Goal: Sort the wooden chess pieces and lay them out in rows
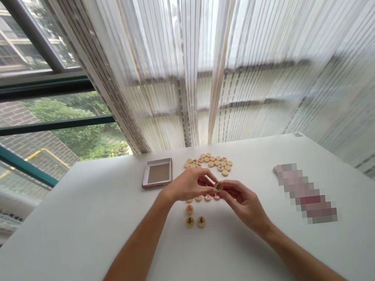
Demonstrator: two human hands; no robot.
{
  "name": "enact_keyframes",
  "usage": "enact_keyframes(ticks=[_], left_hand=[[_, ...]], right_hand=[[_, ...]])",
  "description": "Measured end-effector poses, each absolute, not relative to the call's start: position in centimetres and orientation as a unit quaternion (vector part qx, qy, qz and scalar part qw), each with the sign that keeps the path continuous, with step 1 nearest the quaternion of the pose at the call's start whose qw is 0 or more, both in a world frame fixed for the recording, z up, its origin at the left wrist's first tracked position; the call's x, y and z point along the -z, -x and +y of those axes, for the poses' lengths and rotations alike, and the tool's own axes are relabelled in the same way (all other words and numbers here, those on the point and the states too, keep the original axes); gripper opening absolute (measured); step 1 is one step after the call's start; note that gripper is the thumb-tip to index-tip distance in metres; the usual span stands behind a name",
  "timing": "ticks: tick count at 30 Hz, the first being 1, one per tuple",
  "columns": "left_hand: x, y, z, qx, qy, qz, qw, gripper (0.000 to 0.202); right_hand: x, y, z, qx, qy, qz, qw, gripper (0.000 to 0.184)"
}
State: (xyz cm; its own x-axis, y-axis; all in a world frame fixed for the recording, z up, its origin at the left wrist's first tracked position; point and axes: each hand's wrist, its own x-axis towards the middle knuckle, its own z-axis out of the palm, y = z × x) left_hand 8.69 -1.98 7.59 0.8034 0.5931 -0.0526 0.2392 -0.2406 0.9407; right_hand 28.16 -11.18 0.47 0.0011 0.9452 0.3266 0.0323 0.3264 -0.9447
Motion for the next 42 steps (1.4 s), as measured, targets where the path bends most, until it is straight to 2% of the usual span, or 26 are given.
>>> enact_keyframes(ticks=[10, 19, 42], left_hand=[[-7.96, -8.72, -2.15, -0.134, -0.8, 0.272, 0.518, 0.028], [-7.67, -8.93, -2.26, -0.134, -0.827, 0.267, 0.477, 0.026], [-7.39, -9.12, -2.4, -0.126, -0.835, 0.273, 0.461, 0.022]], right_hand=[[-0.75, -27.78, -10.97, -0.478, 0.417, -0.519, 0.573, 0.028], [-0.67, -27.87, -10.94, -0.483, 0.417, -0.509, 0.578, 0.027], [-1.09, -28.4, -10.73, -0.479, 0.439, -0.521, 0.554, 0.032]])
